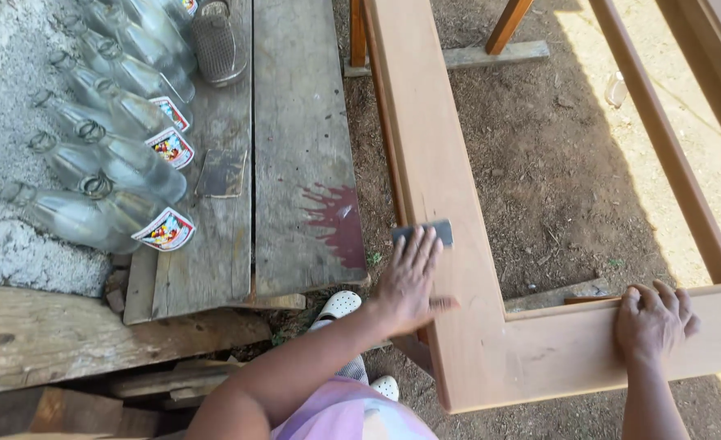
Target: Manually sanding a wooden frame with a piece of sandpaper to smooth the surface.
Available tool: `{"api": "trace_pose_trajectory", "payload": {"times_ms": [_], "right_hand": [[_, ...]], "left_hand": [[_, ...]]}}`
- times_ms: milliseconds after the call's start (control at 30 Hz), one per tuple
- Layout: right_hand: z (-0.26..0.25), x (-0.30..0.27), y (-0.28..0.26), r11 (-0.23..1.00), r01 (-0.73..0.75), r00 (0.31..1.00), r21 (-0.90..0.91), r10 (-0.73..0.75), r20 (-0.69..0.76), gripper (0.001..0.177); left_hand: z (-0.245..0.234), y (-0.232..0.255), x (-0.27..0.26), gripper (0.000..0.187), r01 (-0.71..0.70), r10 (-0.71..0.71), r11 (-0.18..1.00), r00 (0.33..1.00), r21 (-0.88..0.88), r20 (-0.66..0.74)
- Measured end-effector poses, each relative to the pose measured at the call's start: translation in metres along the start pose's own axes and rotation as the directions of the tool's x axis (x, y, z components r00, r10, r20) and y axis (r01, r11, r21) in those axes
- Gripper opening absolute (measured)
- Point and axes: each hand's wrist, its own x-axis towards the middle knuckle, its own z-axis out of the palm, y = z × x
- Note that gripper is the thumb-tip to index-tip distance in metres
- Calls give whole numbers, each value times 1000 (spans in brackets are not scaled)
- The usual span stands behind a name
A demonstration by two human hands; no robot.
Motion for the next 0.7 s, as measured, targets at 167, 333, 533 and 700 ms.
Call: {"api": "trace_pose_trajectory", "payload": {"times_ms": [167, 333, 533, 700], "right_hand": [[3, 2, 2, 1000, 16, 1000, -26, -16, -3, 40], [-5, -2, -5, 998, 18, 1000, 59, -17, -10, 37], [-20, -2, -20, 996, -7, 1000, 91, 9, -22, 32], [-26, -4, -26, 992, -33, 999, 124, 37, -23, 29]], "left_hand": [[7, 51, -90, 120, -159, 164, 985, 983, -62, 83], [15, 39, -88, 109, -451, 451, 892, 885, -20, 116], [4, -46, 41, 105, -154, 154, 988, 987, 18, -51], [-7, -30, 58, 107, -95, 95, 995, 995, 33, 14]]}}
